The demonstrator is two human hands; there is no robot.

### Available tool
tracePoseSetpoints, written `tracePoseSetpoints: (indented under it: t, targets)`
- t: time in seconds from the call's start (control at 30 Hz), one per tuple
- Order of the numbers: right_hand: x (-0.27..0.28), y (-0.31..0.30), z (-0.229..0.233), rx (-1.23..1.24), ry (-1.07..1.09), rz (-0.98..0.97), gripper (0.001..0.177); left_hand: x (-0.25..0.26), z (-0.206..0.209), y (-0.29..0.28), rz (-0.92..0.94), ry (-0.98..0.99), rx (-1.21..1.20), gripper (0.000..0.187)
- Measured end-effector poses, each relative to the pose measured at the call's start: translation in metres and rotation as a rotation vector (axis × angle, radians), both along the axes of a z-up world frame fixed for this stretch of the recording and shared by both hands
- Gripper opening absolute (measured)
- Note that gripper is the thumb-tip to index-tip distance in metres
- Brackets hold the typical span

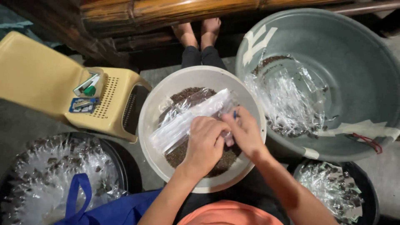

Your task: Filling small plastic bags with granular material and stapling identification tags to the top of each bag.

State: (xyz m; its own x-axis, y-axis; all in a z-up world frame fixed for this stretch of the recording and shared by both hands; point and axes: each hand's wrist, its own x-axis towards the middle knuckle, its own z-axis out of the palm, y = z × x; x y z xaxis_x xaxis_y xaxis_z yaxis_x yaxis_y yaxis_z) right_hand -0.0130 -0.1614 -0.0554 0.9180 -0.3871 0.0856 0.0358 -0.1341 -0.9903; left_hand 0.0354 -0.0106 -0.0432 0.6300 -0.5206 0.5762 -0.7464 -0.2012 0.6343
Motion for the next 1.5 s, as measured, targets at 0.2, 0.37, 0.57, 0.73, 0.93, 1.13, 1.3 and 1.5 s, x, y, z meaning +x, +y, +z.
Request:
tracePoseSetpoints:
  t: [0.2,0.37,0.57,0.73,0.93,1.13,1.3,1.5]
  targets:
    - [0.008,-0.001,-0.029,0.326,-0.067,-0.064,0.028,0.008,0.007,-0.006,0.067,-0.153,-0.08,0.023]
    - [0.0,0.008,-0.007,0.365,-0.048,-0.011,0.027,0.009,0.01,-0.008,0.072,-0.12,-0.091,0.026]
    - [-0.017,-0.01,-0.013,0.11,0.118,0.122,0.029,0.007,0.001,0.005,0.159,-0.001,0.061,0.016]
    - [-0.03,-0.033,-0.049,0.357,0.173,0.117,0.015,-0.003,-0.002,0.01,-0.115,0.63,-0.085,0.016]
    - [-0.03,-0.038,-0.008,-0.089,0.159,0.065,0.035,-0.013,-0.011,0.008,-0.193,0.565,0.084,0.044]
    - [-0.048,-0.013,-0.047,-0.26,0.276,0.03,0.023,0.044,0.016,0.008,0.03,0.703,-0.332,0.006]
    - [-0.066,-0.029,-0.016,-0.454,0.291,-0.051,0.009,0.07,0.054,0.001,0.152,0.562,-0.531,0.005]
    - [-0.06,-0.131,-0.02,-0.705,0.38,-0.133,0.014,0.063,0.017,-0.067,0.156,0.249,-0.009,0.019]
